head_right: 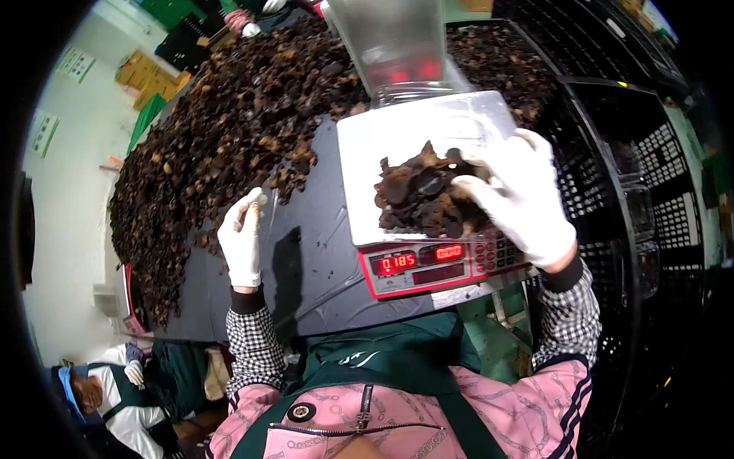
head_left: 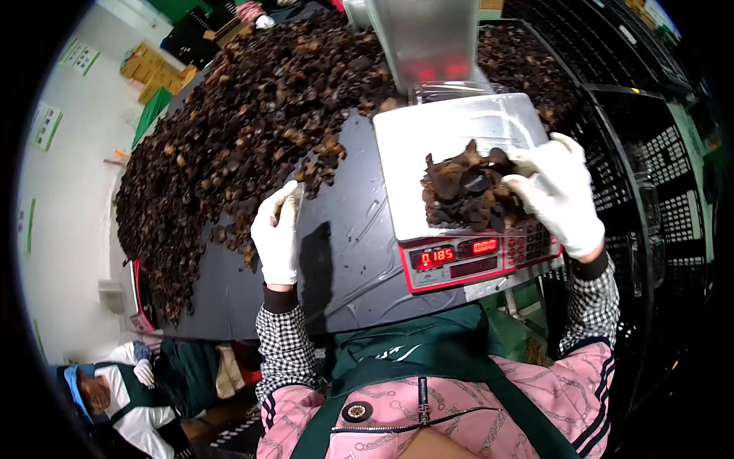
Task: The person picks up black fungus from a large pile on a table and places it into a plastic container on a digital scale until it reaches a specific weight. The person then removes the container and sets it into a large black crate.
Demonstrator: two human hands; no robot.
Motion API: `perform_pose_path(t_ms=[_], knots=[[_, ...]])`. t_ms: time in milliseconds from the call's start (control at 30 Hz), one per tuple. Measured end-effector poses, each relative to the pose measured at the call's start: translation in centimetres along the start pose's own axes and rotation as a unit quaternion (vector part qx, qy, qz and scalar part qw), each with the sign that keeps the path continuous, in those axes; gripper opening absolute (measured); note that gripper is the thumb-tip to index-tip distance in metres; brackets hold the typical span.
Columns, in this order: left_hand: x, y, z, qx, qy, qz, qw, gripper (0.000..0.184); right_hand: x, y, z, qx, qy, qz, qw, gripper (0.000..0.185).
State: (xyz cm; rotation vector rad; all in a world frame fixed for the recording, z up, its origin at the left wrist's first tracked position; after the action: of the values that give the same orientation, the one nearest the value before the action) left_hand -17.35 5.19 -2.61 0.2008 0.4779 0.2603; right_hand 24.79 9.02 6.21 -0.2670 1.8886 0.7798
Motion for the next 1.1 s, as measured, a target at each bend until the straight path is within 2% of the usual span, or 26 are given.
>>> perform_pose_path(t_ms=[67,167,233,300,367,400,433,533,667,767,800,833,900,1000,1100], knots=[[-2.8,-1.4,-1.6,-0.047,0.027,0.043,0.998,0.025,-0.9,-0.9,-0.3,0.011,0.002,0.043,0.999,0.024],[-4.7,-3.3,-4.0,-0.02,0.161,0.035,0.986,0.02,-1.0,-2.3,0.3,0.056,0.001,0.084,0.995,0.02],[-3.7,-4.6,-4.4,-0.038,0.199,-0.018,0.979,0.018,-0.4,-3.3,0.9,0.093,0.029,0.1,0.99,0.016],[-1.3,-5.7,-4.4,-0.04,0.165,-0.04,0.985,0.021,0.2,-3.8,1.1,0.108,0.05,0.09,0.989,0.013],[0.8,-5.9,-4.5,-0.023,0.208,-0.071,0.975,0.025,0.8,-4.1,1.1,0.109,0.048,0.08,0.99,0.012],[1.6,-5.8,-4.4,0.019,0.25,-0.075,0.965,0.032,1.0,-4.2,1.1,0.108,0.046,0.076,0.99,0.012],[2.3,-5.5,-4.5,0.047,0.291,-0.077,0.953,0.026,1.1,-4.3,0.8,0.103,0.046,0.081,0.99,0.011],[2.8,-4.4,-5.9,0.068,0.283,-0.059,0.955,0.009,1.1,-5.0,0.4,0.109,0.044,0.094,0.989,0.011],[1.5,-1.3,-6.2,0.074,0.291,-0.014,0.954,0.005,1.3,-6.6,0.4,0.147,0.048,0.105,0.982,0.01],[1.4,1.6,-8.4,0.002,0.335,-0.063,0.94,0.021,2.2,-7.7,0.9,0.167,0.058,0.103,0.979,0.01],[1.7,2.3,-8.6,-0.025,0.288,-0.061,0.955,0.031,2.4,-8.0,1.1,0.167,0.061,0.1,0.979,0.01],[2.2,2.9,-9.0,0.019,0.315,-0.046,0.948,0.037,2.6,-8.0,1.1,0.169,0.064,0.099,0.979,0.01],[3.2,3.5,-9.4,0.063,0.37,-0.055,0.925,0.037,2.4,-7.8,0.6,0.158,0.054,0.115,0.979,0.008],[3.7,4.2,-10.9,0.104,0.375,-0.03,0.921,0.022,2.2,-8.1,0.4,0.155,0.057,0.125,0.978,0.005],[2.6,4.2,-10.8,0.049,0.312,-0.002,0.949,0.021,1.9,-8.5,0.3,0.172,0.061,0.135,0.974,0.008]])
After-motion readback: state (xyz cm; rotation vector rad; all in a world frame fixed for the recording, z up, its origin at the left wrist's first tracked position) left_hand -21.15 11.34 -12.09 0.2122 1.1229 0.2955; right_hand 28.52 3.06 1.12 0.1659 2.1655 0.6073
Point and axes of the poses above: each hand's wrist, its own y-axis towards the middle knuckle, its own x-axis out of the palm, z = x × y, the point moved 3 cm from there along y, towards the middle knuckle, and after that the axes turned 10 degrees about -z, right-handed, at the moved point
